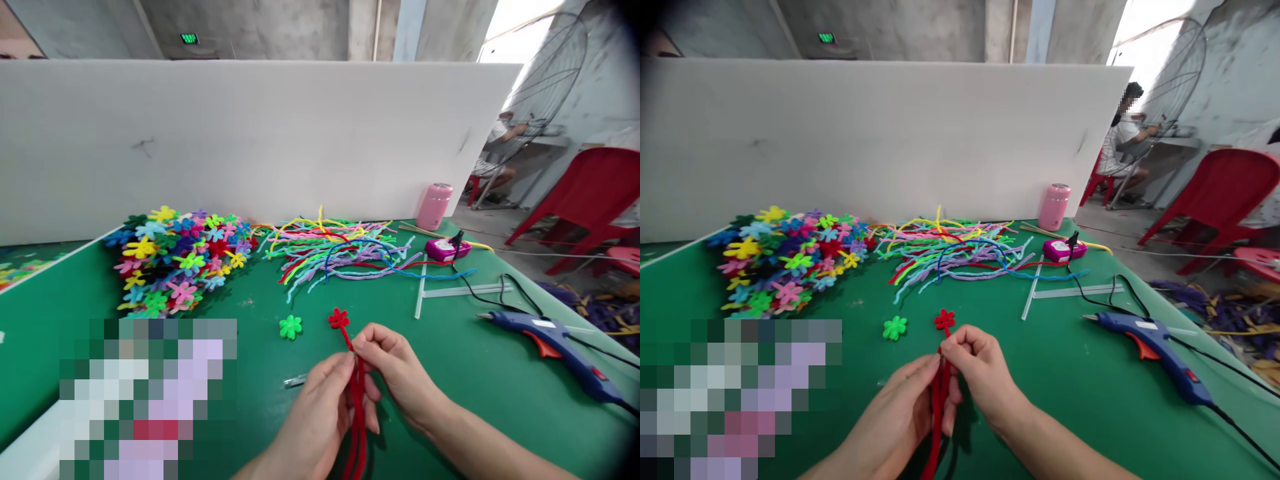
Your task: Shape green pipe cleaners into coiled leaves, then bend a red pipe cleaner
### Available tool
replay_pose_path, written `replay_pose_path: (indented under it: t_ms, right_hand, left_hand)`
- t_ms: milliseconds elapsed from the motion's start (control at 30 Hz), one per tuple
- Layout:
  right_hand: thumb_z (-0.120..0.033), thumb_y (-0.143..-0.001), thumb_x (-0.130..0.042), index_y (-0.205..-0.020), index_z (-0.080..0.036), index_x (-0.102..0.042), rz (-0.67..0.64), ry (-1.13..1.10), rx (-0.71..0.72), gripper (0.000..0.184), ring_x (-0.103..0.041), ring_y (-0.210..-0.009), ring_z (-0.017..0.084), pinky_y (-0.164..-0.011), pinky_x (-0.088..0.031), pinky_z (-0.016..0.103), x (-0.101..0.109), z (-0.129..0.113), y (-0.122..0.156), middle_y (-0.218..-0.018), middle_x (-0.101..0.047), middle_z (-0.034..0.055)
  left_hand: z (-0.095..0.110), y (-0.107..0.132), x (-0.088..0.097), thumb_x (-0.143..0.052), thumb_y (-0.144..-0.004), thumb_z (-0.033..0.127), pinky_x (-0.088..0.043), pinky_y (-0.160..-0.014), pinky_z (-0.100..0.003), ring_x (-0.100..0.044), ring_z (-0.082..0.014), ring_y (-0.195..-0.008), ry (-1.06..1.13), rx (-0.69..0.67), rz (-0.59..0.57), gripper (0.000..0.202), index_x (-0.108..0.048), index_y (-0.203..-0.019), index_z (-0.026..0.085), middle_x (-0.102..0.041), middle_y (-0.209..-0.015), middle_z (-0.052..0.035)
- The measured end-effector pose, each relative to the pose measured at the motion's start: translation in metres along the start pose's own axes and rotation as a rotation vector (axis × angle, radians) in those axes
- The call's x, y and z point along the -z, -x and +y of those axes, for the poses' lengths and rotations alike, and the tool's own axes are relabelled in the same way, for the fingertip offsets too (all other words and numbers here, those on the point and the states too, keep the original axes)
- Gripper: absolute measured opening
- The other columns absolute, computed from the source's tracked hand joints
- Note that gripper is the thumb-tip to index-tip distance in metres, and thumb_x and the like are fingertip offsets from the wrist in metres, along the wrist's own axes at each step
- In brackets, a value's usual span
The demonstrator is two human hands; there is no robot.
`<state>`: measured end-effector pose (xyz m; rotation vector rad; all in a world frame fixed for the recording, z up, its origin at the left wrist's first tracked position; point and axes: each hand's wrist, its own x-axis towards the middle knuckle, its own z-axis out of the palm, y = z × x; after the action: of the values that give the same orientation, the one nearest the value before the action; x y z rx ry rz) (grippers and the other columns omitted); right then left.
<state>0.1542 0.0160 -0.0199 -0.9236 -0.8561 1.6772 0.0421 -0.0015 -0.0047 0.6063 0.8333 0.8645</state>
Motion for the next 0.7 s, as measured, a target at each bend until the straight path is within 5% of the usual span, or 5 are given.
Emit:
replay_pose_path:
  t_ms: [167, 400, 700]
  right_hand:
    - [-0.033, -0.071, -0.066, -0.062, -0.014, -0.053, -0.015, -0.033, -0.050, 0.025, -0.048, -0.038, 0.005, -0.042, -0.032, 0.015, 0.003, 0.005, -0.001, -0.045, -0.049, -0.0062]
    - [-0.032, -0.074, -0.066, -0.090, -0.013, -0.067, -0.135, -0.086, -0.131, 0.025, -0.056, -0.056, 0.009, -0.060, -0.040, 0.020, 0.006, 0.013, 0.000, -0.058, -0.062, 0.0001]
    - [-0.024, -0.075, -0.066, -0.080, -0.011, -0.069, -0.190, -0.311, -0.158, 0.014, -0.057, -0.047, 0.006, -0.053, -0.041, 0.016, 0.007, 0.018, -0.001, -0.049, -0.060, -0.0014]
  left_hand:
    - [-0.006, -0.003, 0.010, -0.040, -0.088, 0.025, -0.021, -0.040, -0.019, -0.033, -0.0027, -0.032, 0.107, 0.073, -0.034, 0.027, -0.054, -0.070, 0.011, -0.048, -0.049, 0.0029]
    - [-0.005, -0.003, 0.022, -0.043, -0.087, 0.027, -0.015, -0.043, -0.022, -0.026, -0.0010, -0.032, 0.201, 0.055, -0.111, 0.028, -0.052, -0.065, 0.012, -0.047, -0.046, 0.0040]
    - [-0.005, -0.002, 0.022, -0.053, -0.081, 0.026, -0.014, -0.043, -0.021, -0.027, -0.0012, -0.034, 0.190, 0.107, -0.158, 0.020, -0.055, -0.067, 0.012, -0.048, -0.046, 0.0038]
